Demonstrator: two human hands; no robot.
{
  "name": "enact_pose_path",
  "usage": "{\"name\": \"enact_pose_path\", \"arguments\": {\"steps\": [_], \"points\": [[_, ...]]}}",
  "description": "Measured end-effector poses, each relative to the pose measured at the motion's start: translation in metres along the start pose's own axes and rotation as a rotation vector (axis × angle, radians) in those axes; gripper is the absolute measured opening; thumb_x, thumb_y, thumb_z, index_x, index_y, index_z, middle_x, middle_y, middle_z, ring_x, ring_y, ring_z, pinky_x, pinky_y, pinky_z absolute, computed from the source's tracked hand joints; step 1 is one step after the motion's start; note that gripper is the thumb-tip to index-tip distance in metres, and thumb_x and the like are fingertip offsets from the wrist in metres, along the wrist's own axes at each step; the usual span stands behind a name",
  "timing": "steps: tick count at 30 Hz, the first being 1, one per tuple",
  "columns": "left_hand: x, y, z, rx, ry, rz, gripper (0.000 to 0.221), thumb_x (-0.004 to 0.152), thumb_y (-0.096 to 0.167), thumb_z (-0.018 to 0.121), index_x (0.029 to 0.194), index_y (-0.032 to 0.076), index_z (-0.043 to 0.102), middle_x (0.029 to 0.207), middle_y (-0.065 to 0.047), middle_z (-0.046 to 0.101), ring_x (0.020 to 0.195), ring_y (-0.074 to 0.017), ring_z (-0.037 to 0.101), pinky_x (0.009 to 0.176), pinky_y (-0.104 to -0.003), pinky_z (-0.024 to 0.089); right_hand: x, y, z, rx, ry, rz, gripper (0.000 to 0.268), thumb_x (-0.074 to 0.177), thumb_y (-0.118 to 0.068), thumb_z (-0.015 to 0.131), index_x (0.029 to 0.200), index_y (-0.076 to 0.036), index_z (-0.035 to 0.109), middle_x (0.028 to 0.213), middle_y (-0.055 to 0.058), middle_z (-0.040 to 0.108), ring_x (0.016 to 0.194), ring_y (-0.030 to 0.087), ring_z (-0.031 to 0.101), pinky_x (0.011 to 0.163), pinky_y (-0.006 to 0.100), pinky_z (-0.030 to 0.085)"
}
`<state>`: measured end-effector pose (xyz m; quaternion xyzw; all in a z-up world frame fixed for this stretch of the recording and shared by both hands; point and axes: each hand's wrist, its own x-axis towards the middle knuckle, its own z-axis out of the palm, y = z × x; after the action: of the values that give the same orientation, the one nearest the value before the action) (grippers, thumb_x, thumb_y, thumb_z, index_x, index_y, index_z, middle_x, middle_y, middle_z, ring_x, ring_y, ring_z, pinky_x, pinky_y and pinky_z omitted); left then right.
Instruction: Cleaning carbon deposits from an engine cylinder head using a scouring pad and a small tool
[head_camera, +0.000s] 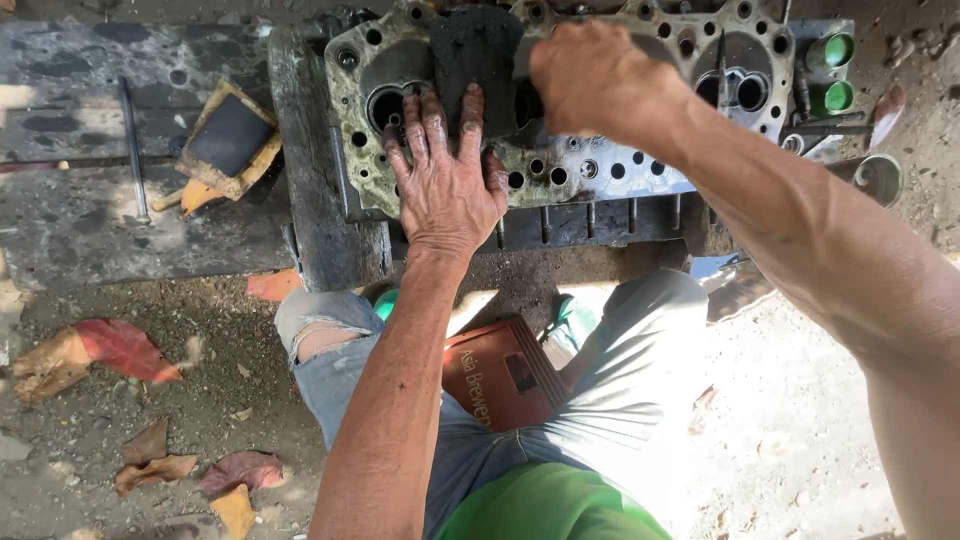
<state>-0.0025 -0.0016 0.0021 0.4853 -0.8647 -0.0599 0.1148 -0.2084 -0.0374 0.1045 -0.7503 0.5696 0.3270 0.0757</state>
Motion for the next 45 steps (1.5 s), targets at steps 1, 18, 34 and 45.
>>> {"name": "enact_pose_path", "arguments": {"steps": [1, 18, 34, 45], "points": [[0.001, 0.0, -0.001, -0.016, 0.006, 0.005, 0.079, 0.091, 0.04, 0.066, 0.16, 0.016, 0.034, 0.157, -0.029, 0.038, 0.147, -0.0453, 0.035, 0.118, -0.063, 0.028, -0.001, -0.002, -0.008, 0.091, -0.072, 0.036, 0.023, 0.098, -0.006, 0.059, 0.076, -0.003, 0.063, 0.057, 0.005, 0.054, 0.035, 0.009, 0.038, 0.025, 0.021, 0.031], [0.0, -0.003, -0.001, -0.018, -0.016, 0.007, 0.076, 0.094, 0.039, 0.063, 0.16, 0.015, 0.034, 0.156, -0.028, 0.038, 0.147, -0.046, 0.034, 0.116, -0.063, 0.027, -0.004, 0.003, -0.001, 0.17, -0.091, 0.024, 0.027, 0.101, -0.009, 0.057, 0.074, -0.005, 0.062, 0.056, 0.003, 0.051, 0.037, 0.009, 0.031, 0.031, 0.021, 0.029], [0.001, -0.004, 0.003, -0.031, -0.037, 0.001, 0.076, 0.094, 0.041, 0.061, 0.16, 0.018, 0.034, 0.156, -0.028, 0.037, 0.147, -0.0454, 0.033, 0.113, -0.063, 0.03, -0.004, 0.009, 0.013, 0.205, -0.063, 0.074, 0.035, 0.108, -0.026, 0.049, 0.087, -0.004, 0.068, 0.061, 0.005, 0.06, 0.038, 0.011, 0.041, 0.03, 0.023, 0.037], [0.0, -0.003, 0.002, -0.024, -0.029, -0.009, 0.077, 0.093, 0.042, 0.062, 0.161, 0.02, 0.033, 0.157, -0.026, 0.038, 0.148, -0.0441, 0.033, 0.113, -0.063, 0.032, -0.011, 0.004, -0.018, 0.534, -0.143, 0.22, 0.036, 0.111, -0.032, 0.055, 0.109, -0.004, 0.078, 0.096, 0.012, 0.079, 0.078, 0.031, 0.073, 0.085, 0.051, 0.059]]}}
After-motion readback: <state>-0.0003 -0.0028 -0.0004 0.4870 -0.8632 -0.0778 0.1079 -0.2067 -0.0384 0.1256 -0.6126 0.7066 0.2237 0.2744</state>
